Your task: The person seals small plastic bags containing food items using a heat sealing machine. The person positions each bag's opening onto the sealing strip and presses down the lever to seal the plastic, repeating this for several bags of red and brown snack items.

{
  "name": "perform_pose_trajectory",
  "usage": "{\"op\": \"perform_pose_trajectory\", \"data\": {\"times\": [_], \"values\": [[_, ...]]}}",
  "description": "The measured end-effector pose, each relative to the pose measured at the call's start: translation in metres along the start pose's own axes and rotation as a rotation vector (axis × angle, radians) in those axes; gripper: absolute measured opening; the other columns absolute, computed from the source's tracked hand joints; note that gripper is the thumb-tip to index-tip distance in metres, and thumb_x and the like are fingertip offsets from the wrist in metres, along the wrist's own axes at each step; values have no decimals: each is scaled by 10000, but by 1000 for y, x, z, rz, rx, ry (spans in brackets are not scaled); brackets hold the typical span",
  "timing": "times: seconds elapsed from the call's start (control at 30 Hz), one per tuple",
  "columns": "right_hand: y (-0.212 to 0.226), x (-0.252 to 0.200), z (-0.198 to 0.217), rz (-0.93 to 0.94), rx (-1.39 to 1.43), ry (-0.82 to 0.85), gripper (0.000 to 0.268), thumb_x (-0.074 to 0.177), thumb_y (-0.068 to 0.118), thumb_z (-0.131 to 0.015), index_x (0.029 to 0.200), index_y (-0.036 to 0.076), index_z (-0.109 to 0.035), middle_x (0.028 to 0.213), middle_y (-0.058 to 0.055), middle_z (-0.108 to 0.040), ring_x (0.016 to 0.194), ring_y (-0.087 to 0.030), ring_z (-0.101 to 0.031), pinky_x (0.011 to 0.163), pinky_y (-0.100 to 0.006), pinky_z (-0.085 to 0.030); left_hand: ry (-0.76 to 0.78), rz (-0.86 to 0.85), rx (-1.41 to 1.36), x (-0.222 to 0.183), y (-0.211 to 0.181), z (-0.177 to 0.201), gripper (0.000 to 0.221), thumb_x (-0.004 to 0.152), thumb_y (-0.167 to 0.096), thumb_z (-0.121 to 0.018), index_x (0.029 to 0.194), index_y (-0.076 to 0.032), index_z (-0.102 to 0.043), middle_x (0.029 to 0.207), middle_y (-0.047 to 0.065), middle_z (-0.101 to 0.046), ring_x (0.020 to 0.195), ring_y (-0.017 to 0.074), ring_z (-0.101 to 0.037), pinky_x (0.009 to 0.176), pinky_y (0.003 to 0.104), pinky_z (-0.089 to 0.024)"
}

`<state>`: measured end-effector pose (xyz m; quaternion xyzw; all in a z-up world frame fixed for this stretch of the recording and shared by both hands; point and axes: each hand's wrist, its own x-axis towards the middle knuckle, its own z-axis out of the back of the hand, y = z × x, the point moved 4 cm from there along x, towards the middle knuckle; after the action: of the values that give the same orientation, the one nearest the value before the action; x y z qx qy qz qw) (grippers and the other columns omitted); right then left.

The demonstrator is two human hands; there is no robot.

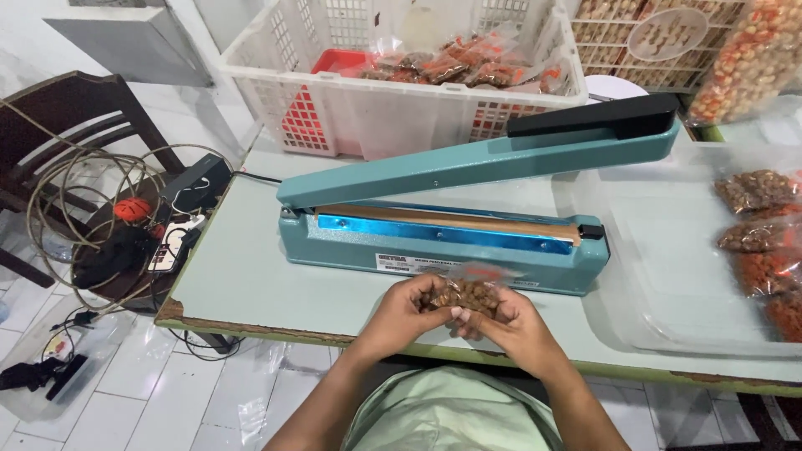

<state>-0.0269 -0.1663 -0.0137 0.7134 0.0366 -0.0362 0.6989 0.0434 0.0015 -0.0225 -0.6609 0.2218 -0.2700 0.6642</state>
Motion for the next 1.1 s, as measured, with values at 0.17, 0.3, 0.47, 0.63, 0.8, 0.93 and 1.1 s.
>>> {"op": "perform_pose_trajectory", "data": {"times": [0.17,0.3,0.47,0.63,0.8,0.93,1.1], "values": [[-5,-3,5,34,28,37,439,899,144,-718,1305,-8,-647,938,-149,-797,745,-224,-746,701,-334,-623,-4,34,5,1,4,0,178,886,-148,-827,901,-129,-651,785,-57,-593,727,58,-533,661,219,-448],[-2,-5,6,77,-37,76,424,957,204,-630,1337,17,-618,930,-140,-791,763,-219,-746,695,-328,-604,12,-8,-18,1,8,0,282,899,-146,-826,806,-161,-560,735,-71,-466,696,57,-431,639,224,-353],[2,-4,2,66,-31,73,327,963,236,-636,1192,6,-675,851,-139,-780,706,-200,-713,647,-303,-582,10,11,-15,2,3,0,154,906,-128,-789,876,-130,-638,792,-40,-615,745,75,-549,684,240,-435],[-7,-2,5,85,-11,70,310,983,205,-616,1215,4,-654,772,-121,-723,633,-201,-692,572,-302,-573,63,1,15,-3,-10,-2,175,946,-218,-760,882,-157,-609,785,-75,-475,723,58,-427,658,223,-330],[-15,-1,10,29,4,10,189,960,167,-666,1045,-1,-671,724,-143,-721,595,-214,-676,559,-321,-565,85,-29,-6,-2,-10,-3,157,953,-207,-723,1084,-121,-715,966,-41,-673,878,85,-586,784,250,-463],[2,-7,1,57,-30,58,568,949,184,-641,1498,81,-537,741,-113,-701,608,-186,-640,588,-298,-537,50,-28,-2,-2,-11,-2,75,939,-176,-716,997,-127,-718,902,-35,-668,838,101,-573,748,268,-452],[-4,-7,2,33,-87,17,288,961,210,-650,1176,26,-699,808,-99,-712,680,-188,-668,648,-330,-579,40,-62,-51,0,-10,-1,93,928,-136,-693,1002,-101,-737,945,-32,-696,895,101,-602,802,279,-476]]}}
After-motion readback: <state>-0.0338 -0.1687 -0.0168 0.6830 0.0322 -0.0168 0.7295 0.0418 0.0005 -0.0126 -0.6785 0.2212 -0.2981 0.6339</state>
